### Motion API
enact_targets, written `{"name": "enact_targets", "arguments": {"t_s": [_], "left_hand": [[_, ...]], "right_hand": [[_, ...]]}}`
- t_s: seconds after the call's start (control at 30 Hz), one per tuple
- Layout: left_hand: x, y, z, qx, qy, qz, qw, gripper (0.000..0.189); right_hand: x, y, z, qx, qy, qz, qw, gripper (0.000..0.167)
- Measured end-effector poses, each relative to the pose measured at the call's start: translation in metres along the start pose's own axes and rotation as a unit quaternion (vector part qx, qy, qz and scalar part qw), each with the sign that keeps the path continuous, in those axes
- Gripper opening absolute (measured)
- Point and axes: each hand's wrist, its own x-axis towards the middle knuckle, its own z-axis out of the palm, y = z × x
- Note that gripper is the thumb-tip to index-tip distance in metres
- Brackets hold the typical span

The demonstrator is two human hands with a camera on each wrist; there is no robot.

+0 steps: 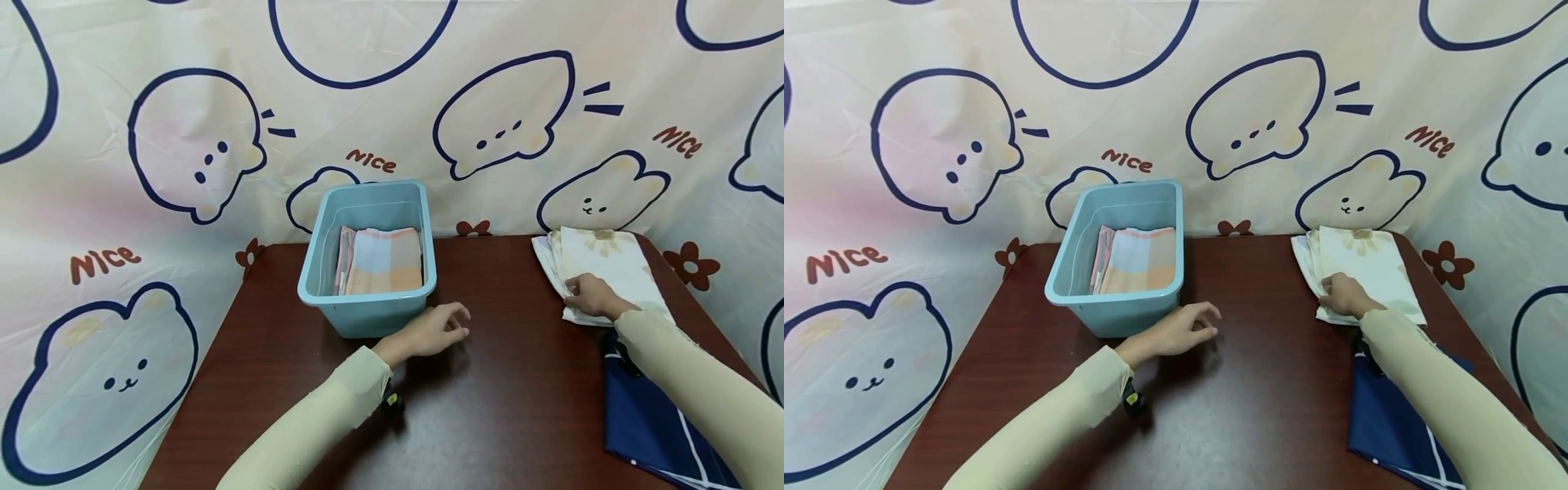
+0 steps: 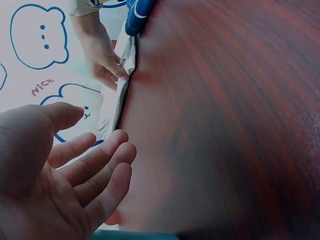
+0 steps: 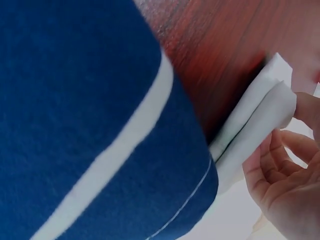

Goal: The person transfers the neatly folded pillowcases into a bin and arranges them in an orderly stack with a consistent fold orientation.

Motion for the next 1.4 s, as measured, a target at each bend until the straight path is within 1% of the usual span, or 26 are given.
{"name": "enact_targets", "arguments": {"t_s": [0.17, 0.37, 0.57, 0.7, 0.8, 0.9, 1.03, 1.17, 1.27, 1.4], "left_hand": [[0.002, -0.003, 0.003, -0.004, 0.002, -0.009, 0.9999, 0.033], [0.005, -0.006, 0.007, -0.014, 0.006, -0.005, 0.9999, 0.032], [0.002, -0.005, 0.01, -0.029, 0.004, -0.006, 0.9996, 0.033], [0.001, -0.005, 0.01, -0.031, 0.009, -0.002, 0.9995, 0.033], [0.002, -0.005, 0.011, -0.03, 0.014, -0.001, 0.9995, 0.033], [0.003, -0.005, 0.012, -0.031, 0.016, -0.003, 0.9994, 0.033], [0.006, -0.004, 0.013, -0.038, 0.016, -0.011, 0.9991, 0.033], [0.008, -0.004, 0.014, -0.043, 0.019, -0.022, 0.9987, 0.033], [0.01, -0.003, 0.016, -0.047, 0.027, -0.028, 0.9981, 0.033], [0.011, -0.003, 0.018, -0.056, 0.04, -0.037, 0.9969, 0.031]], "right_hand": [[0.0, -0.002, 0.001, 0.014, -0.012, -0.005, 0.9998, 0.049], [0.007, -0.006, 0.004, 0.056, -0.028, -0.014, 0.998, 0.05], [0.01, -0.023, 0.01, 0.11, -0.046, -0.016, 0.9927, 0.05], [0.013, -0.038, 0.014, 0.147, -0.064, -0.015, 0.9869, 0.051], [0.017, -0.047, 0.018, 0.18, -0.083, -0.002, 0.9801, 0.052], [0.019, -0.056, 0.021, 0.199, -0.101, 0.009, 0.9747, 0.053], [0.02, -0.069, 0.025, 0.216, -0.119, 0.006, 0.9691, 0.054], [0.022, -0.084, 0.028, 0.237, -0.125, 0.006, 0.9636, 0.055], [0.022, -0.095, 0.032, 0.248, -0.124, 0.003, 0.9607, 0.055], [0.02, -0.107, 0.039, 0.278, -0.145, -0.016, 0.9493, 0.054]]}}
